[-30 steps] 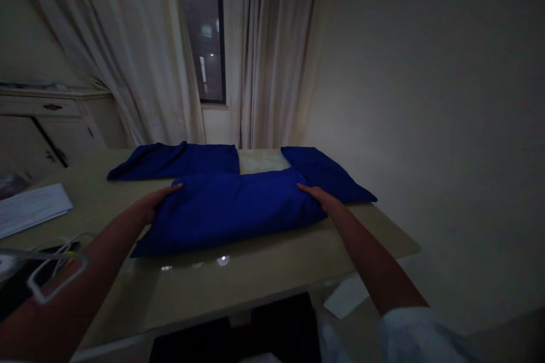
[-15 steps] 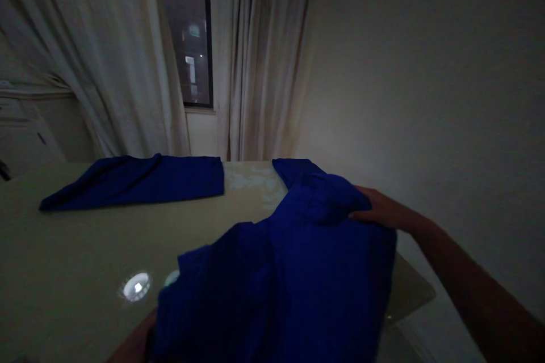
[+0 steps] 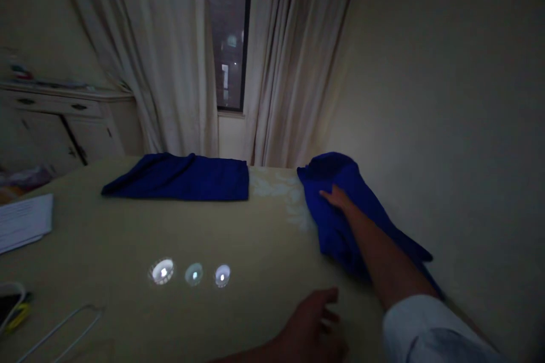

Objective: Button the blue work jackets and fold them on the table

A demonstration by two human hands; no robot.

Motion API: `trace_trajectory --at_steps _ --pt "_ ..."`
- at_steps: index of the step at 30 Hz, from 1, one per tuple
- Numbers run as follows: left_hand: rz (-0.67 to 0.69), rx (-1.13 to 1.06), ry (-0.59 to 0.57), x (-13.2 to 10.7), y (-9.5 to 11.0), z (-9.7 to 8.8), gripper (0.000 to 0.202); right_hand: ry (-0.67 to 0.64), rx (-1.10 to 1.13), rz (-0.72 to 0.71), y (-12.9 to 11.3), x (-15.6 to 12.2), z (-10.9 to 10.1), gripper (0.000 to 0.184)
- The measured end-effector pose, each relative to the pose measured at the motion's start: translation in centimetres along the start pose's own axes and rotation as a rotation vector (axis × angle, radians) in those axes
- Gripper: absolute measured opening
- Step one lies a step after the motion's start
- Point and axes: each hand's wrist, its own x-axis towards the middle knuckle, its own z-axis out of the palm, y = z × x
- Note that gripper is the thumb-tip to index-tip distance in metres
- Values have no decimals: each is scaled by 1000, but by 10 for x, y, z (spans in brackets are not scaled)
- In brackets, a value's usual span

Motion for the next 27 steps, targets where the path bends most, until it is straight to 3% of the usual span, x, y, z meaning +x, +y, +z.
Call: trace_trajectory --at_steps 2,4,6,8,11,15,18,22,25,27 --pt "36 212 149 2 -4 -59 61 -53 -24 59 3 -15 48 82" --pt "48 516 332 15 5 -133 56 -12 -53 79 3 -23 68 75" --pt "-43 824 493 33 19 -207 59 29 -33 -7 -2 -33 68 64" --pt "-159 1062 592 51 27 -268 62 16 63 -165 -9 -59 63 59" --pt "-264 1253 673 67 23 -319 71 -82 205 -333 -21 -124 71 61" --pt "-369 1322 721 75 4 -332 65 -35 203 -388 -33 -193 96 60" --pt "-334 1388 715 74 3 -327 52 48 226 -334 -35 -200 92 52" --pt "-360 1453 659 65 21 -318 46 66 234 -332 -36 -190 77 40" --pt "-402 1478 559 50 40 -294 44 51 288 -351 -40 -191 76 39" --pt "-379 1485 480 34 52 -262 43 45 367 -333 -40 -191 78 43"
